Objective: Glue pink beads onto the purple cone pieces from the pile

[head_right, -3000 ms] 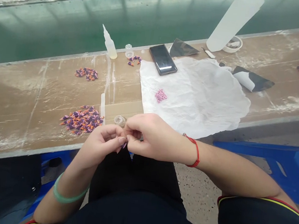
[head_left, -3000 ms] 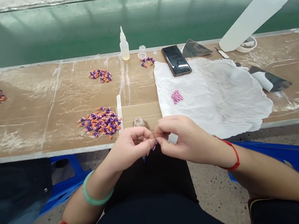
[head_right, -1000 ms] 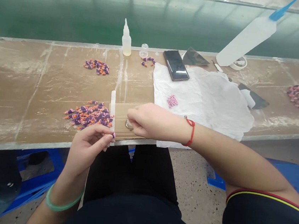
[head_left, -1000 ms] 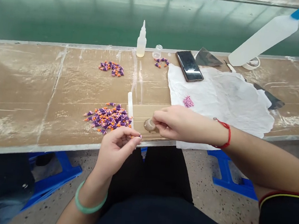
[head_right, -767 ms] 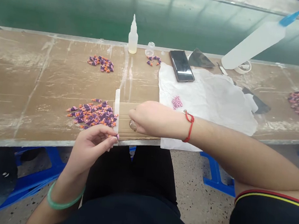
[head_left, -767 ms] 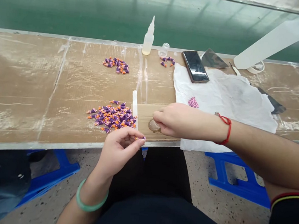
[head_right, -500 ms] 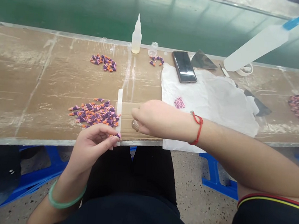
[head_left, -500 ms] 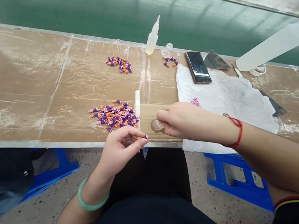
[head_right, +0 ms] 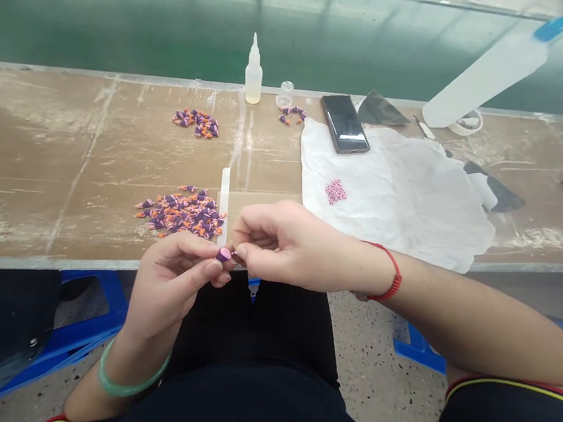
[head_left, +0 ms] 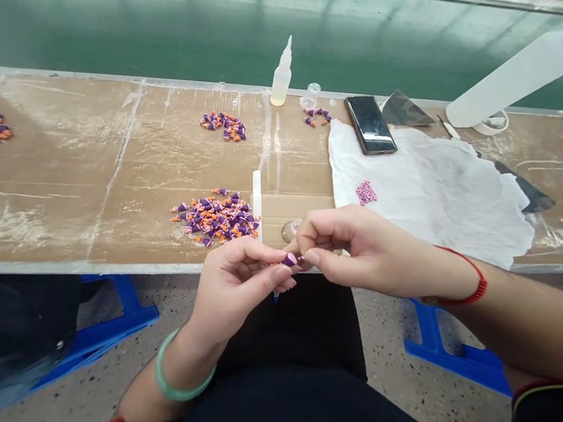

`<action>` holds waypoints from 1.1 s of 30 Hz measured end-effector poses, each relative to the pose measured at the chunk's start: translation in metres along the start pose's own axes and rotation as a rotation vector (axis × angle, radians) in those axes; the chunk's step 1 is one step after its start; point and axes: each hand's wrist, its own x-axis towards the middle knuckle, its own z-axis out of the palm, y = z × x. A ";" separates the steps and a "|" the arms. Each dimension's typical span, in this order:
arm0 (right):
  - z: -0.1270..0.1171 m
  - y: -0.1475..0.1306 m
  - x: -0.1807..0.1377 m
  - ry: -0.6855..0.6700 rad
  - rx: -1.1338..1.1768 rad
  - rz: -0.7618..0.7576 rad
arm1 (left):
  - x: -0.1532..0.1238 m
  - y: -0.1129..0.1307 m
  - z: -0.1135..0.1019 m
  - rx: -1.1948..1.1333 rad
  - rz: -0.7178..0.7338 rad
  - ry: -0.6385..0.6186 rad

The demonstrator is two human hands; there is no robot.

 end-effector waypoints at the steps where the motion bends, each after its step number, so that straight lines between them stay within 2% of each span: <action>1: 0.000 0.000 -0.001 0.008 -0.006 -0.004 | -0.001 0.000 0.001 0.008 0.006 0.000; 19: 0.000 -0.006 -0.017 0.074 -0.120 -0.091 | -0.004 0.002 0.019 0.169 0.098 0.043; 24: 0.002 -0.007 -0.018 0.123 -0.249 -0.145 | -0.004 0.001 0.020 0.183 0.122 0.061; 33: 0.006 -0.008 -0.019 0.151 -0.293 -0.202 | -0.004 0.000 0.019 0.196 0.094 0.085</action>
